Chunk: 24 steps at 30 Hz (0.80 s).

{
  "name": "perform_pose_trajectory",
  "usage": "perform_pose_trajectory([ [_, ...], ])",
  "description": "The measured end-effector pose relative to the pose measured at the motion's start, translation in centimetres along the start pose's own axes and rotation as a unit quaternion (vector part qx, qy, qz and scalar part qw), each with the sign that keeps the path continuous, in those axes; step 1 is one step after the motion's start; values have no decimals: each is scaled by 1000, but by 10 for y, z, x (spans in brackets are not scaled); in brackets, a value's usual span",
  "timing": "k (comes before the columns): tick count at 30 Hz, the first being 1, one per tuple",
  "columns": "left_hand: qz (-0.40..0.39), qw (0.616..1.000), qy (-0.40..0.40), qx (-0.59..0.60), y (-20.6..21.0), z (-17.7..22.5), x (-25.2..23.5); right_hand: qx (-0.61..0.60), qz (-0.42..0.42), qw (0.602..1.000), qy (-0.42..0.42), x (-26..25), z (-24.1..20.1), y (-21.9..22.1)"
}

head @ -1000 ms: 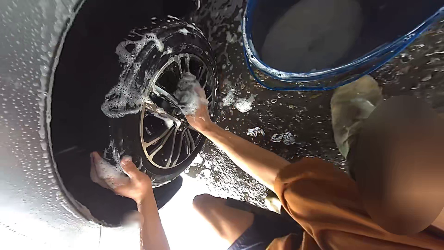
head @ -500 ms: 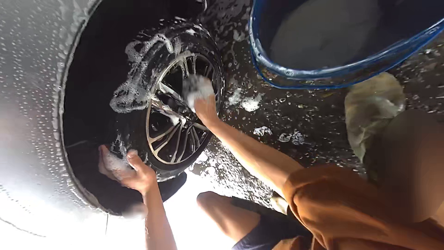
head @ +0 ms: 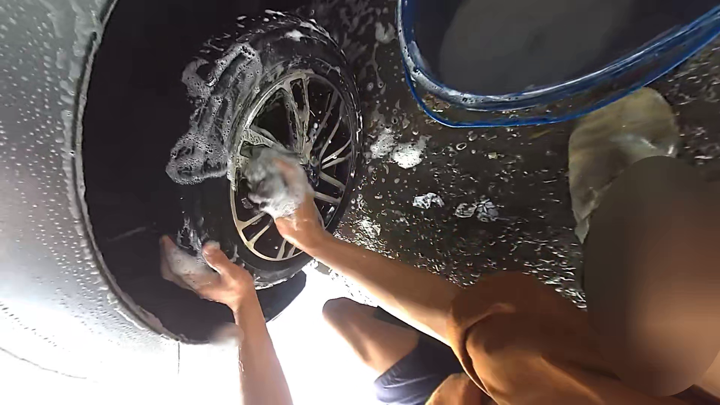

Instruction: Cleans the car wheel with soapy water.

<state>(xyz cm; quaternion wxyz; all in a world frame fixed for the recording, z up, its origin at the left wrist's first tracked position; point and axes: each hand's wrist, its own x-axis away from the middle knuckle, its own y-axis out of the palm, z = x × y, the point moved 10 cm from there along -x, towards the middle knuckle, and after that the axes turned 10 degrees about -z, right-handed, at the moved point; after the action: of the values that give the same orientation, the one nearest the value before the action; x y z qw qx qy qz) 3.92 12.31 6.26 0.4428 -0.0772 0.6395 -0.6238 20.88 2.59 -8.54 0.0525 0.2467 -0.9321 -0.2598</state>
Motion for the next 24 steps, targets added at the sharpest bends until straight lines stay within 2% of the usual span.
perform_pose_trajectory([
  [3, 0, 1000, -15, -3, 2, -1, 1, 13, 15, 1000, -17, -17, -7, -5],
  [5, -4, 1000, -16, -7, -1, 0, 4, 54, -30, 998, 14, -15, 9, -2],
  [7, 1, 1000, -8, 1, 1, 3, 0, 41, -102, 992, 59, -22, 25, 0],
  [11, 4, 1000, -9, 2, 1, 1, 0, -22, -178, 977, 114, -41, 17, 0],
  [14, -5, 1000, -9, 5, 2, 0, -1, -18, -223, 963, 147, -45, 17, 3],
  [17, -8, 1000, -11, 19, 1, 3, -1, -18, -272, 953, 134, -57, 12, 12],
  [21, -12, 999, 25, 43, -1, 17, -3, -36, -259, 959, 106, -49, 12, 3],
  [23, -12, 998, 18, 54, 2, 16, -4, -112, -219, 967, 59, -43, 31, -5],
  [24, -18, 998, 10, 54, 2, 10, -2, -171, -217, 957, 93, -37, 32, -11],
])
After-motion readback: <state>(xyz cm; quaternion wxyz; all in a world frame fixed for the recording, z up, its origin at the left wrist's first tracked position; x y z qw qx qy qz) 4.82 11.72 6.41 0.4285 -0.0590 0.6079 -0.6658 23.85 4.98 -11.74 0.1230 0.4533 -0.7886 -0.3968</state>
